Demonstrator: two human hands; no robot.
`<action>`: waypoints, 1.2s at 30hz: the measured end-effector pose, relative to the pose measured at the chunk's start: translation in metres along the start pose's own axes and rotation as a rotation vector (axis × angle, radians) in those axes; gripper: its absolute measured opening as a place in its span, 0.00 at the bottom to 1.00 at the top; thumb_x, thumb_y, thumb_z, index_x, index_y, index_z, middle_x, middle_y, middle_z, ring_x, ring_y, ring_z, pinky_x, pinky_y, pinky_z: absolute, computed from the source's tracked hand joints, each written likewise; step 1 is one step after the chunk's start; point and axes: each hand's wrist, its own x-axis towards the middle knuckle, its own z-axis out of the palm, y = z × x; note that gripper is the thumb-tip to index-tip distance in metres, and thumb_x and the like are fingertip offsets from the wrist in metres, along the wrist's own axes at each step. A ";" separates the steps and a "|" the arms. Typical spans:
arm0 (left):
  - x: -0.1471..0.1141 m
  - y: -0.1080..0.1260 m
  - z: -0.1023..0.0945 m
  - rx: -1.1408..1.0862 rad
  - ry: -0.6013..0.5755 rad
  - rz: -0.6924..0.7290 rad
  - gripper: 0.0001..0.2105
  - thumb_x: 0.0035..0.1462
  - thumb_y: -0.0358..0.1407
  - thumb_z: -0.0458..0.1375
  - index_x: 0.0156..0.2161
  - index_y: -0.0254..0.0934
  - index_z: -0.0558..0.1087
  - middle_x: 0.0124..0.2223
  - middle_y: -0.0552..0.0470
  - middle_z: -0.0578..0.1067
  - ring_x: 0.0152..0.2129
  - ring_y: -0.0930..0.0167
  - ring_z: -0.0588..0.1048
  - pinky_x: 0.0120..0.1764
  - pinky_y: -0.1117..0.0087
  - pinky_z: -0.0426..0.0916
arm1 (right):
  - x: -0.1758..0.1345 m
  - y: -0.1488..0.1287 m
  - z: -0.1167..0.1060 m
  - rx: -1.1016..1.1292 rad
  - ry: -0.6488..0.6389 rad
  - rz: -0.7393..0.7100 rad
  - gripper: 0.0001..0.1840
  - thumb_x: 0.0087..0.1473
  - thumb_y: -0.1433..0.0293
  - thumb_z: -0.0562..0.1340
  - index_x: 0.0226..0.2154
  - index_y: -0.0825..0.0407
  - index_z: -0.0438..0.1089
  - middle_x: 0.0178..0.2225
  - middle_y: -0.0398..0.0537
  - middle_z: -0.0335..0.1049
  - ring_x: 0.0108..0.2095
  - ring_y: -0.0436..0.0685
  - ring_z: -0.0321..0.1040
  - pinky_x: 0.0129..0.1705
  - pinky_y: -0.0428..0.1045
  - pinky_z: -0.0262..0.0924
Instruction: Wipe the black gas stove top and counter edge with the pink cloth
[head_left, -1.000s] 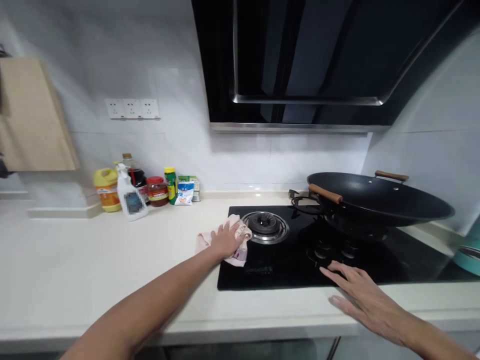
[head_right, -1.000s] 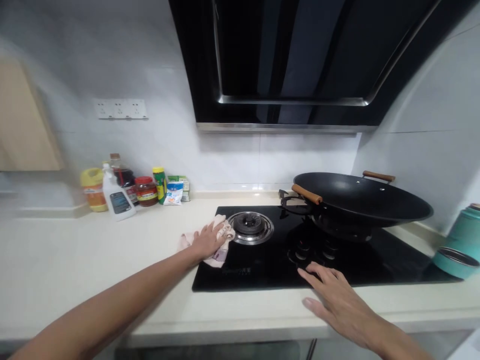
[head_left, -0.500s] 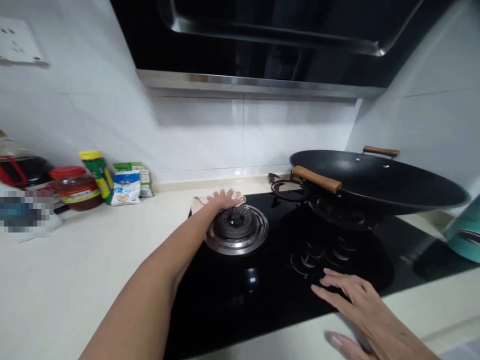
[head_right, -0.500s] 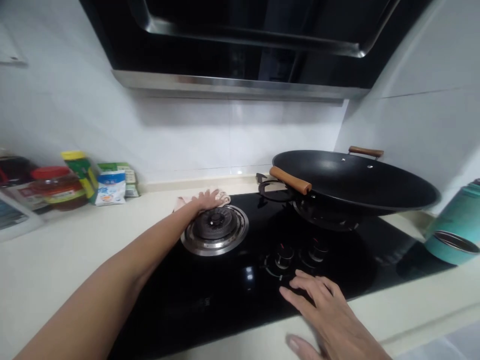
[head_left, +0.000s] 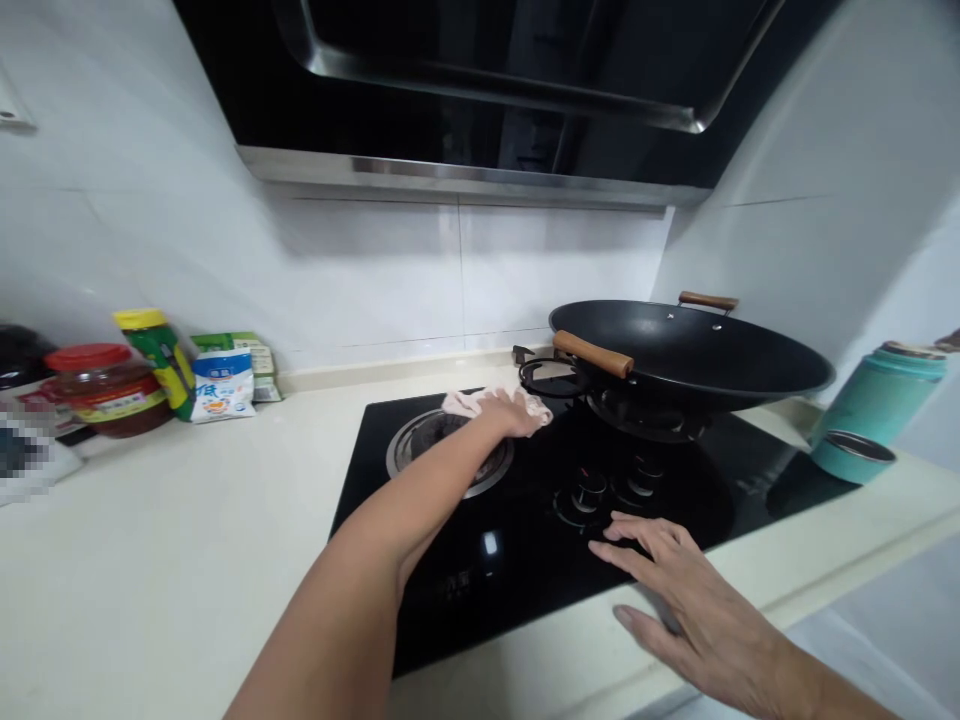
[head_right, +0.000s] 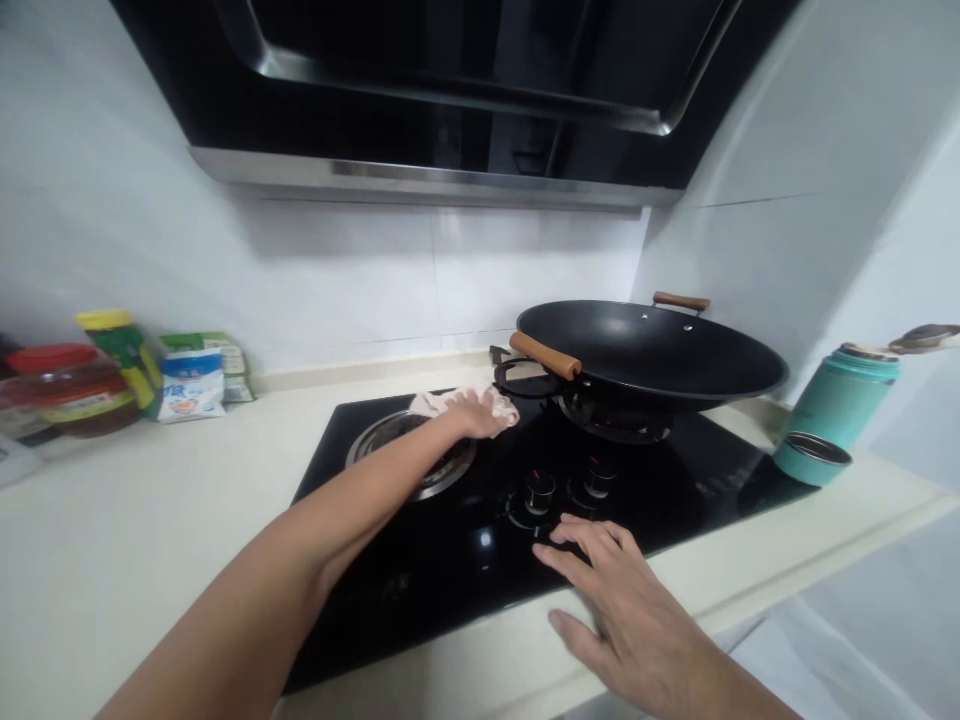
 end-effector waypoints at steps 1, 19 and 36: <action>-0.009 0.010 0.004 -0.004 0.000 0.036 0.52 0.52 0.70 0.42 0.74 0.40 0.45 0.76 0.37 0.41 0.70 0.37 0.39 0.64 0.32 0.36 | 0.000 0.000 0.000 -0.004 0.005 -0.001 0.30 0.63 0.54 0.59 0.66 0.33 0.60 0.66 0.50 0.58 0.67 0.71 0.51 0.63 0.69 0.57; -0.164 0.018 0.039 -0.057 0.146 0.202 0.36 0.61 0.59 0.41 0.70 0.48 0.55 0.75 0.47 0.50 0.70 0.47 0.47 0.66 0.41 0.42 | 0.004 0.005 0.006 -0.101 0.107 -0.069 0.25 0.65 0.53 0.55 0.60 0.39 0.69 0.61 0.51 0.66 0.63 0.63 0.61 0.63 0.64 0.55; -0.253 -0.127 0.015 -0.090 0.287 0.092 0.34 0.56 0.60 0.53 0.66 0.56 0.62 0.66 0.52 0.68 0.63 0.56 0.64 0.62 0.53 0.57 | 0.002 0.007 0.009 -0.095 0.101 -0.053 0.25 0.64 0.52 0.54 0.59 0.40 0.69 0.60 0.50 0.66 0.61 0.63 0.62 0.64 0.65 0.54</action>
